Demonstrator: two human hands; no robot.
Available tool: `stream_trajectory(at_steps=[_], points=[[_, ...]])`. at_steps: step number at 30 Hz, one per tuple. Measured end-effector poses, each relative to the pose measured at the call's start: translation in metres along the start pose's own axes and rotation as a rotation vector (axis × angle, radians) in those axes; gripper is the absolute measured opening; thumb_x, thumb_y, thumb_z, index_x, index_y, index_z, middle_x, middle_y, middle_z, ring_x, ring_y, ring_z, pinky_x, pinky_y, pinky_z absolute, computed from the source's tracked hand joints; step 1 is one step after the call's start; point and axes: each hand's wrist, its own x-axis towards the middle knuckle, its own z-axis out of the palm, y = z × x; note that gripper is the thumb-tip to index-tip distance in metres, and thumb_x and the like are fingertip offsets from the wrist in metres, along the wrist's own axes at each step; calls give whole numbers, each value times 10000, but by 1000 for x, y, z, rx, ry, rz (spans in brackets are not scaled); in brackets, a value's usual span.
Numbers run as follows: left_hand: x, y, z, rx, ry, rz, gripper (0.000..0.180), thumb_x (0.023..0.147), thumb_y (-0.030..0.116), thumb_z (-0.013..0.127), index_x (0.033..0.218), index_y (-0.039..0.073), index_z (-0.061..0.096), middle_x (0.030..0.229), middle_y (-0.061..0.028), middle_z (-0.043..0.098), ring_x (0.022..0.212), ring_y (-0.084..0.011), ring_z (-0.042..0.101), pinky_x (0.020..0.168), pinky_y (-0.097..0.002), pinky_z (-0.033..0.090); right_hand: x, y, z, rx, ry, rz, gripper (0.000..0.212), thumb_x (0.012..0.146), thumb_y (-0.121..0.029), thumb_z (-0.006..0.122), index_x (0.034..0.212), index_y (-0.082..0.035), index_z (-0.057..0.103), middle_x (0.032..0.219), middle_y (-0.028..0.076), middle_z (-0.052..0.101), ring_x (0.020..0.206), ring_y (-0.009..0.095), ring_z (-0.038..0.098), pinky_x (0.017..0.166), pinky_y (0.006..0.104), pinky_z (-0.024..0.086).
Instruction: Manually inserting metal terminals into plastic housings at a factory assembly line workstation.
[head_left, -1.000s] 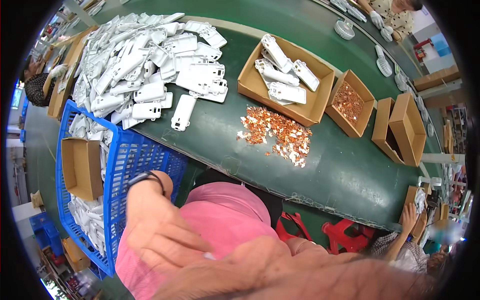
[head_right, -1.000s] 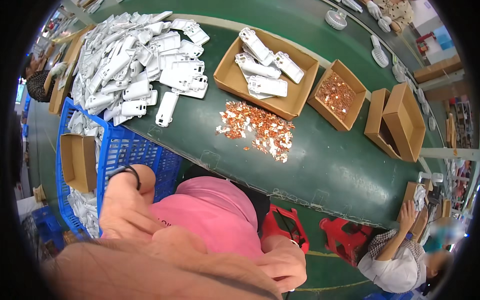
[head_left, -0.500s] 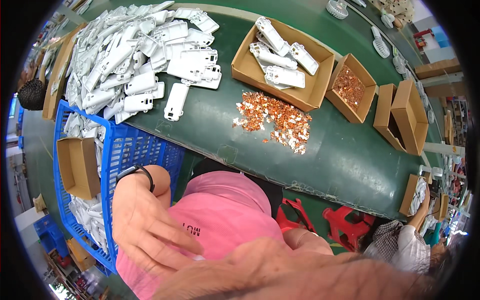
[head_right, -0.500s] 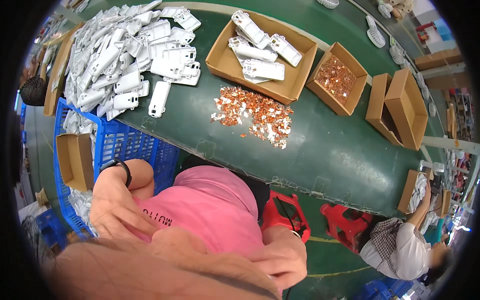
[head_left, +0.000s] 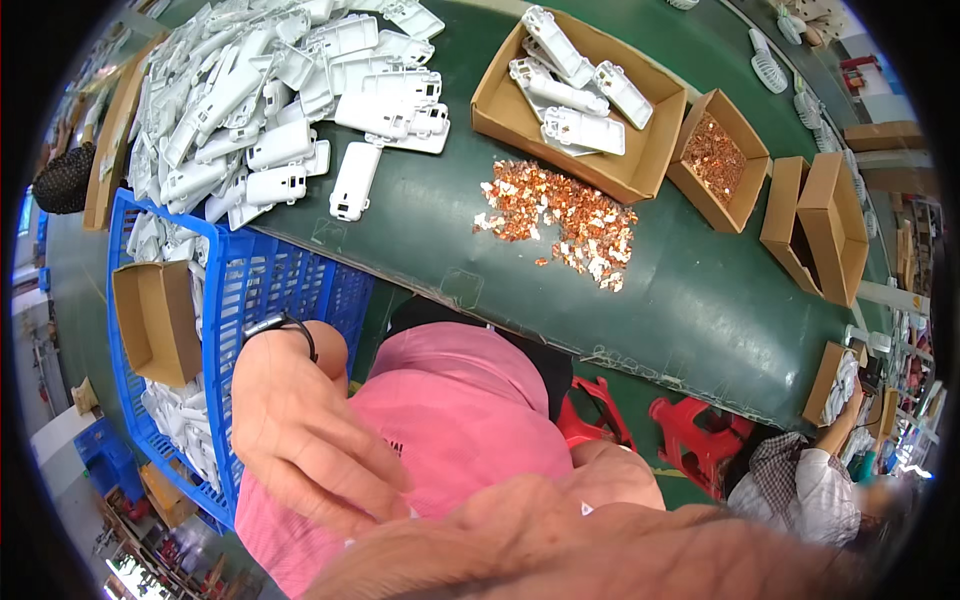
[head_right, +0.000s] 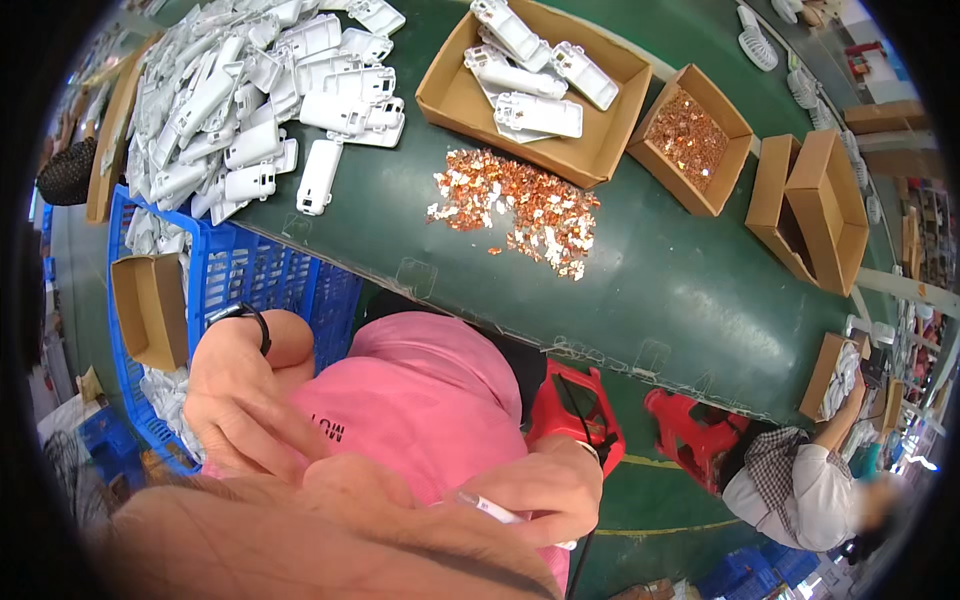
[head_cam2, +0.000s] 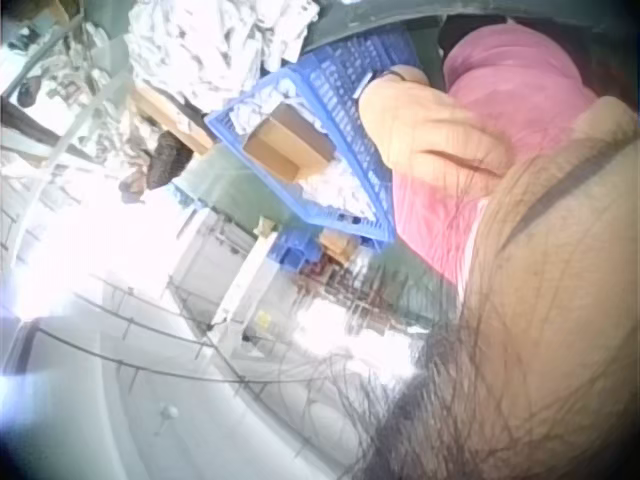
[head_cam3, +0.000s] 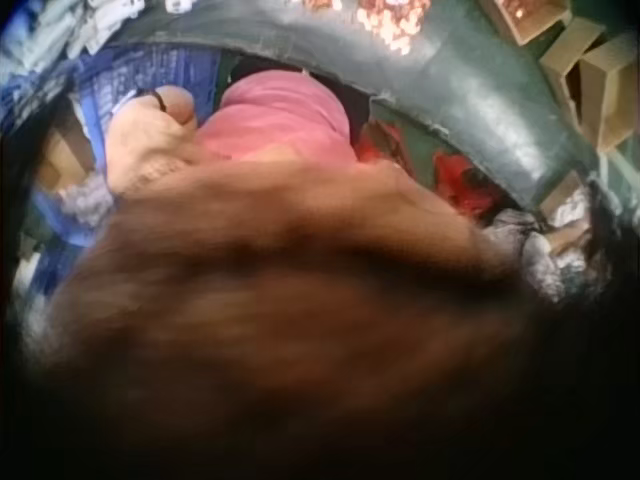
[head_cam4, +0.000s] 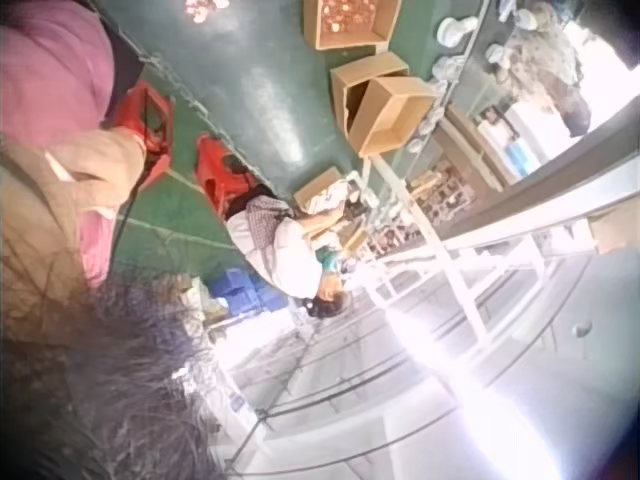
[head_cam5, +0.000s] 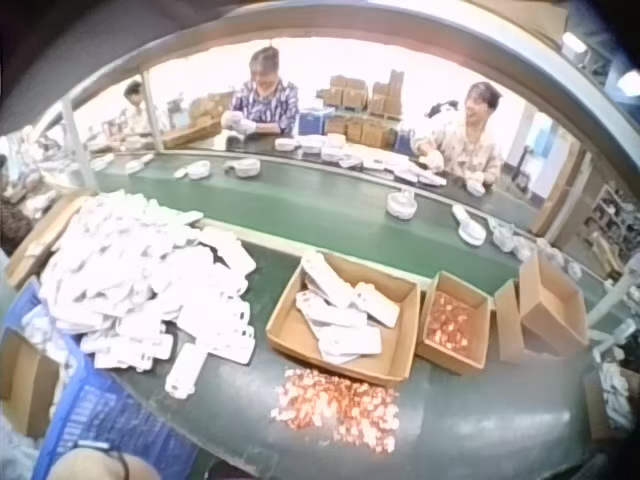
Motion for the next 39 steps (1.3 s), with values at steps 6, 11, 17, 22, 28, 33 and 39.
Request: stream_trajectory(at_steps=[6,11,17,22,28,33,39], points=[[-14,-9,-2,10,30,-23,287,972,-29,379,1116,-172,581,1119,-345,585,909,-417,659,766,-419,579,27,12,-7,-329,-1,-136,308,850,-116,741,1037,100,622,1101,323,603,830,362,685,645,395,566],[4,-4,20,-144,18,1,291,967,-39,383,1135,-233,520,1135,-384,548,907,-431,644,771,-438,565,27,18,-11,54,-115,-213,346,864,-102,726,1102,108,587,1076,305,597,805,369,643,669,427,532],[1,-20,22,-369,65,38,301,980,-26,367,1183,-183,526,1203,-383,501,1011,-467,595,875,-514,520,25,13,2,689,-469,282,384,918,-75,617,1208,152,509,1113,302,590,928,372,629,773,432,506],[-7,-15,15,-402,-22,96,325,965,-45,340,1200,-157,535,1241,-359,492,1078,-550,541,933,-570,492,9,10,-1,547,-363,404,358,917,-81,629,1188,132,532,1076,287,608,865,353,647,714,406,522],[-15,-28,3,-318,-56,210,320,953,-22,381,1184,-129,575,1227,-303,542,1024,-537,591,882,-539,533,7,7,-8,432,-200,648,318,909,-84,651,1150,107,567,1026,280,623,787,354,658,645,386,537],[-12,-26,8,-308,23,40,277,968,89,507,1170,-61,624,1238,-240,561,1004,-477,627,795,-469,573,31,14,-9,-111,-3,-162,296,854,-104,738,1067,61,616,980,257,634,715,339,659,578,379,543],[-20,-32,7,-411,97,19,262,961,106,555,1160,-46,634,1202,-213,576,999,-475,635,762,-451,586,25,21,-9,-199,60,-114,355,819,-161,789,1052,46,620,1030,255,620,799,354,660,644,377,559]])
